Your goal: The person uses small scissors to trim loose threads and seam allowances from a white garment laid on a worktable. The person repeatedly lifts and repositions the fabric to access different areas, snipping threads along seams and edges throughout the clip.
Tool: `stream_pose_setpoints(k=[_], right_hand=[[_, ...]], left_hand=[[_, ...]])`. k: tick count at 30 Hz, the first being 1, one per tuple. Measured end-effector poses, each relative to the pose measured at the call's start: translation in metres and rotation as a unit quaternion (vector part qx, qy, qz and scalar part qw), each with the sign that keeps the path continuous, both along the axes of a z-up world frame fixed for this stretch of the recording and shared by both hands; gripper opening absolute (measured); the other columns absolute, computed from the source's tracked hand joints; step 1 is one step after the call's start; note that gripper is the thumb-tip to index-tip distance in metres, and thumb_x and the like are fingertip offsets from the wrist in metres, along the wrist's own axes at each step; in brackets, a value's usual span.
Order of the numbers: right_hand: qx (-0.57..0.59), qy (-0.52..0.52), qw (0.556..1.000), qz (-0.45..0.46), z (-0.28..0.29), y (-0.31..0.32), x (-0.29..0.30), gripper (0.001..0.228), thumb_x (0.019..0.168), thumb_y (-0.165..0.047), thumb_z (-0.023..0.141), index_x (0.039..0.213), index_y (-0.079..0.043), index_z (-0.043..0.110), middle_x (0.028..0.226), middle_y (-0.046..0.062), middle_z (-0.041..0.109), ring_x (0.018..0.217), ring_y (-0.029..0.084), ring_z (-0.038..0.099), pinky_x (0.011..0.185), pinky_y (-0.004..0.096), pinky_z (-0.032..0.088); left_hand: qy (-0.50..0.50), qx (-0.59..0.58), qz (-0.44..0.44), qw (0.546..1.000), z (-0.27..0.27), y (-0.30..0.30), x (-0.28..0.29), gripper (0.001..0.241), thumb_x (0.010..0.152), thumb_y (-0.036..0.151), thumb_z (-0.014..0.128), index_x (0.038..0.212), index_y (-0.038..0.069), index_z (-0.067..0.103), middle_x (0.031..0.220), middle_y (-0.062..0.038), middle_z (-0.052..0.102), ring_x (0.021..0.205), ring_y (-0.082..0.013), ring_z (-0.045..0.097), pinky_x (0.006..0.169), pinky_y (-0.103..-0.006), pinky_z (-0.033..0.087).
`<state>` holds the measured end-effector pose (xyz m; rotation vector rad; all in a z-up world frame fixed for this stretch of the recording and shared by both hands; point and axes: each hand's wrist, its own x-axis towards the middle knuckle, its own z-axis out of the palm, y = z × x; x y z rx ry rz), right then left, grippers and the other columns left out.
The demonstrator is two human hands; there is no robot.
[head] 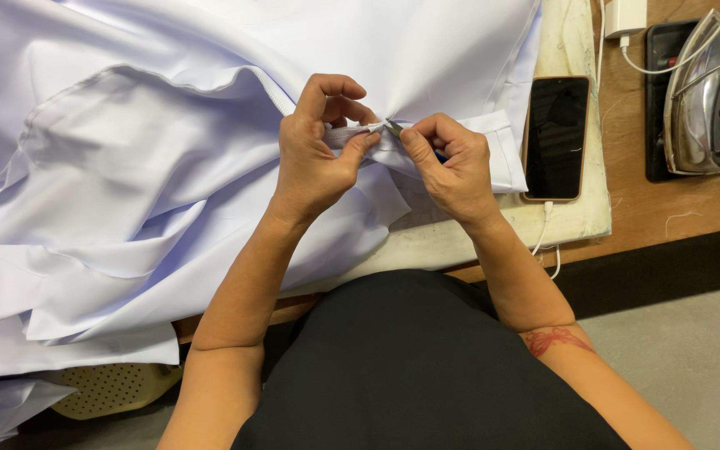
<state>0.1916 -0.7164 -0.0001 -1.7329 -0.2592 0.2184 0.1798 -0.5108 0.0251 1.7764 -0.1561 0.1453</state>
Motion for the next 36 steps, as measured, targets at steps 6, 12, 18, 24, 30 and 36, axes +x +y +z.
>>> stream_pose_setpoints(k=[6, 12, 18, 24, 30, 36], right_hand=[[0.003, -0.024, 1.000, -0.016, 0.007, 0.006, 0.003, 0.023, 0.107, -0.021, 0.067, 0.094, -0.002, 0.069, 0.068, -0.005, 0.057, 0.059, 0.001, 0.044, 0.052, 0.020, 0.032], [-0.006, -0.058, 0.998, -0.003, 0.006, 0.003, -0.004, 0.027, 0.107, -0.025, 0.071, 0.105, 0.000, 0.064, 0.077, -0.004, 0.059, 0.066, 0.001, 0.046, 0.057, 0.018, 0.035], [0.083, 0.004, 0.997, -0.006, -0.002, 0.008, 0.007, 0.034, 0.105, -0.031, 0.073, 0.115, -0.001, 0.059, 0.096, -0.001, 0.061, 0.073, -0.001, 0.045, 0.063, 0.016, 0.036], [0.006, -0.042, 0.999, -0.027, -0.006, 0.011, 0.007, 0.035, 0.099, -0.028, 0.079, 0.113, -0.001, 0.062, 0.092, 0.001, 0.064, 0.068, 0.002, 0.050, 0.059, 0.018, 0.038], [-0.241, -0.299, 0.922, 0.051, -0.014, -0.002, 0.010, 0.030, 0.080, -0.004, 0.077, 0.107, -0.004, 0.062, 0.096, 0.010, 0.066, 0.077, 0.019, 0.061, 0.063, 0.028, 0.050], [-0.181, -0.229, 0.952, 0.095, -0.014, -0.010, 0.104, 0.032, 0.078, 0.000, 0.072, 0.109, -0.006, 0.066, 0.099, 0.010, 0.068, 0.078, 0.022, 0.066, 0.062, 0.031, 0.052]], left_hand=[[-0.008, 0.018, 0.009, 1.000, 0.002, 0.000, 0.001, 0.044, 0.090, -0.009, 0.074, 0.122, 0.008, 0.049, 0.091, -0.008, 0.076, 0.080, -0.0135, 0.077, 0.064, -0.0225, 0.057], [-0.064, 0.071, 0.047, 0.994, 0.003, -0.002, -0.002, 0.037, 0.086, -0.006, 0.077, 0.115, 0.006, 0.057, 0.088, -0.007, 0.074, 0.078, -0.0132, 0.074, 0.067, -0.0245, 0.057], [-0.047, 0.069, 0.046, 0.995, -0.006, -0.002, 0.000, 0.013, 0.095, -0.002, 0.074, 0.094, 0.009, 0.067, 0.079, -0.004, 0.073, 0.071, -0.0119, 0.068, 0.063, -0.0255, 0.053], [0.037, -0.123, 0.030, 0.991, -0.024, 0.009, 0.007, 0.010, 0.106, 0.008, 0.060, 0.097, 0.005, 0.058, 0.081, -0.002, 0.072, 0.077, -0.0084, 0.072, 0.070, -0.0216, 0.058], [-0.017, -0.137, 0.027, 0.990, -0.024, 0.030, 0.008, 0.030, 0.113, 0.029, 0.050, 0.108, 0.004, 0.065, 0.104, -0.012, 0.072, 0.105, -0.0176, 0.067, 0.095, -0.0331, 0.053], [-0.009, 0.174, 0.207, 0.963, -0.010, 0.119, -0.036, 0.036, 0.106, 0.024, 0.073, 0.138, 0.013, 0.061, 0.159, -0.014, 0.045, 0.144, -0.0278, 0.056, 0.114, -0.0441, 0.049]])
